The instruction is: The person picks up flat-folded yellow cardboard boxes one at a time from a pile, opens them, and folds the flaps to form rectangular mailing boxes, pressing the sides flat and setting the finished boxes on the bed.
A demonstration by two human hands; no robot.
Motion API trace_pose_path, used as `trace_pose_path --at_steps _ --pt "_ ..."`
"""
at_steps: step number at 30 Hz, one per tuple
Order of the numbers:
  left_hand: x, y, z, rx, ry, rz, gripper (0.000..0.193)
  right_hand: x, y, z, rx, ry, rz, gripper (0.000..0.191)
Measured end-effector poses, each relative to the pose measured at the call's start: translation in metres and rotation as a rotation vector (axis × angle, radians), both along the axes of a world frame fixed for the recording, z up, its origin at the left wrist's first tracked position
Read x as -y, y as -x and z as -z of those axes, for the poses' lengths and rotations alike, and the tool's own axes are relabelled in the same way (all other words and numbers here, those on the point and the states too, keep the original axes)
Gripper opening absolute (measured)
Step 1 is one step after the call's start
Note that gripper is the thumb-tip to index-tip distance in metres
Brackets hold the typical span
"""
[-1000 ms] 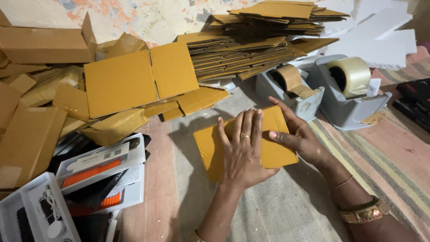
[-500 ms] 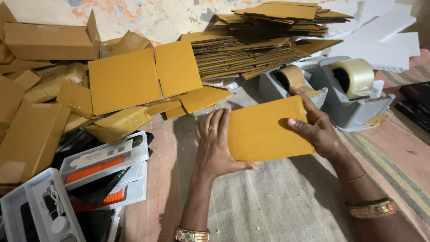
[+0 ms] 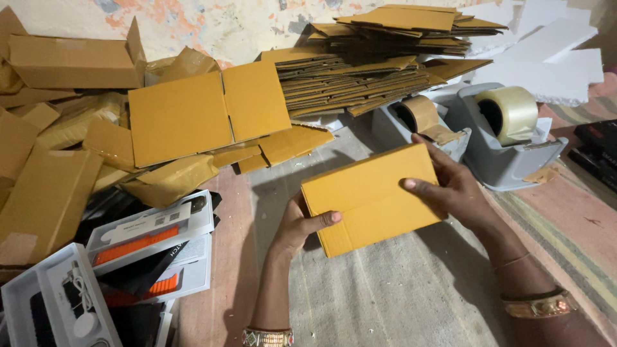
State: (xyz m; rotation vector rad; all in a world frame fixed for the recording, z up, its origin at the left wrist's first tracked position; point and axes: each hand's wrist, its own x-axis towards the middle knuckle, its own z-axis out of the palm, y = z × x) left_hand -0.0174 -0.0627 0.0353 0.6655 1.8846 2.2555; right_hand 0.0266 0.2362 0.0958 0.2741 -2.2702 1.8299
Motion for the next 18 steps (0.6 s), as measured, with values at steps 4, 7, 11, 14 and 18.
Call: trace_pose_path --at_steps 4,7,11,14,18 --pt "0.000 0.004 0.003 0.053 0.057 -0.044 0.080 0.012 -0.002 -0.003 0.038 -0.414 0.146 0.099" --pt "-0.001 0.007 0.007 0.087 0.066 -0.067 0.080 0.024 -0.004 -0.004 0.149 -0.596 0.262 0.099" --pt "0.000 0.011 0.012 0.116 0.041 -0.071 0.081 0.053 -0.006 -0.003 -0.399 -1.061 0.321 0.067" --pt "0.001 0.012 0.014 0.159 0.043 -0.081 0.082 0.074 -0.015 0.002 -0.569 -1.071 0.119 0.060" --pt "0.002 0.013 0.013 0.171 0.036 -0.090 0.084 0.092 -0.027 0.007 -0.587 -0.968 -0.146 0.077"
